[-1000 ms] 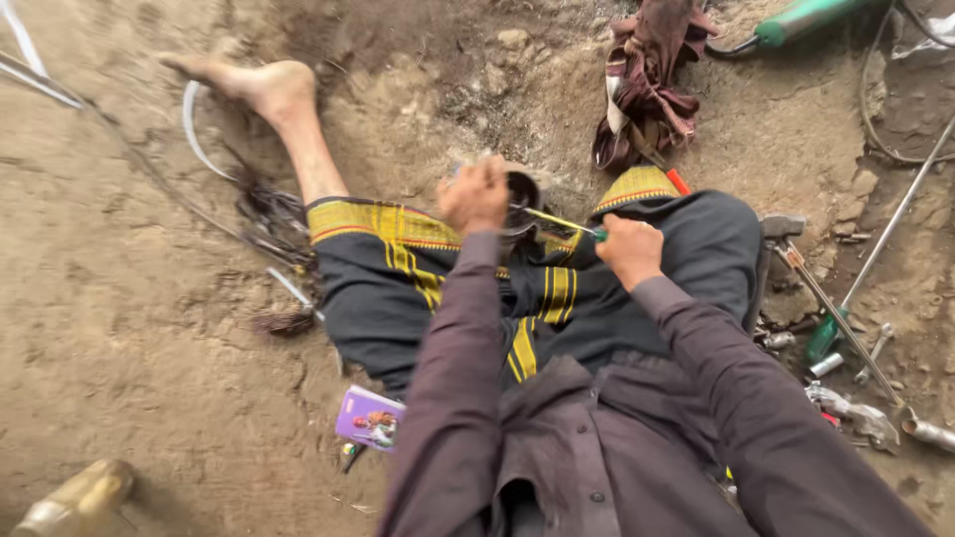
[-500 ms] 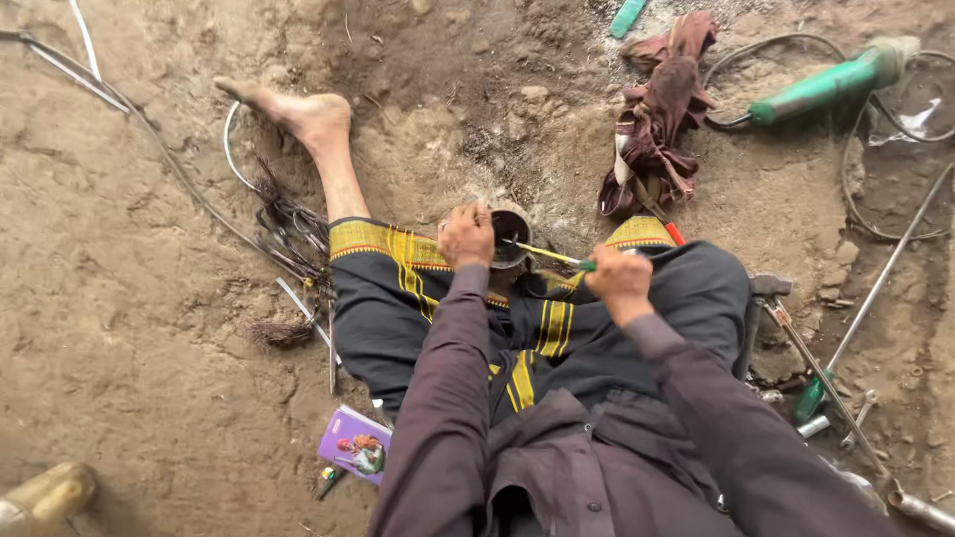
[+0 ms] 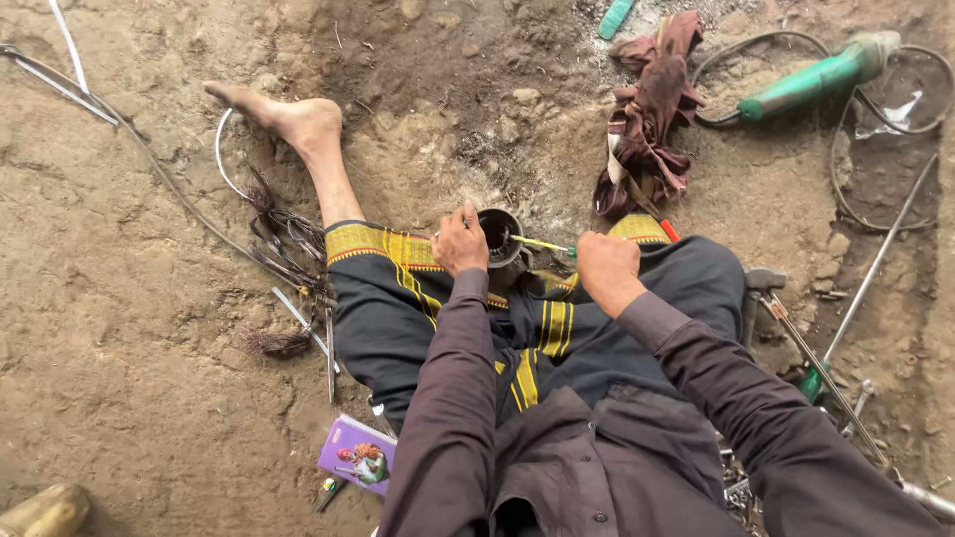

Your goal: The person sits on the ground and works on a cylindrical motor stator, using a screwdriver, hammer, and pliers to adjust and remove internal components. The person repeatedly inserts and removes a metal rod and uses pliers to extract a small part from the stator.

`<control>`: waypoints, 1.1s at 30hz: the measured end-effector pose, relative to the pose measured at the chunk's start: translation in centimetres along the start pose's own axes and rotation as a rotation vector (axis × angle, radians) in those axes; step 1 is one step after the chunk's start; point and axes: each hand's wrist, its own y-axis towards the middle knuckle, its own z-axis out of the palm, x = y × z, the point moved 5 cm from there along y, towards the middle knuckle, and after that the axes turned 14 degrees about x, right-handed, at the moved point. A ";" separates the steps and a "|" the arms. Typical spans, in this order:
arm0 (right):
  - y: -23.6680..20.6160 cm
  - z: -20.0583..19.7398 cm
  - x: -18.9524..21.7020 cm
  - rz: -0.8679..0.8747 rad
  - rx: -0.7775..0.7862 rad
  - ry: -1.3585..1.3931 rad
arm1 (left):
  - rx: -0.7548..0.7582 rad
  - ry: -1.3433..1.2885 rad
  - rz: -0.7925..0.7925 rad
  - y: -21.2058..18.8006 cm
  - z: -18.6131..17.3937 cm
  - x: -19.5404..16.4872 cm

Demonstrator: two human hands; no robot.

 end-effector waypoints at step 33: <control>4.9 1.7 -4.0 -0.183 0.001 0.154 | 0.072 0.131 0.102 2.3 1.4 -2.0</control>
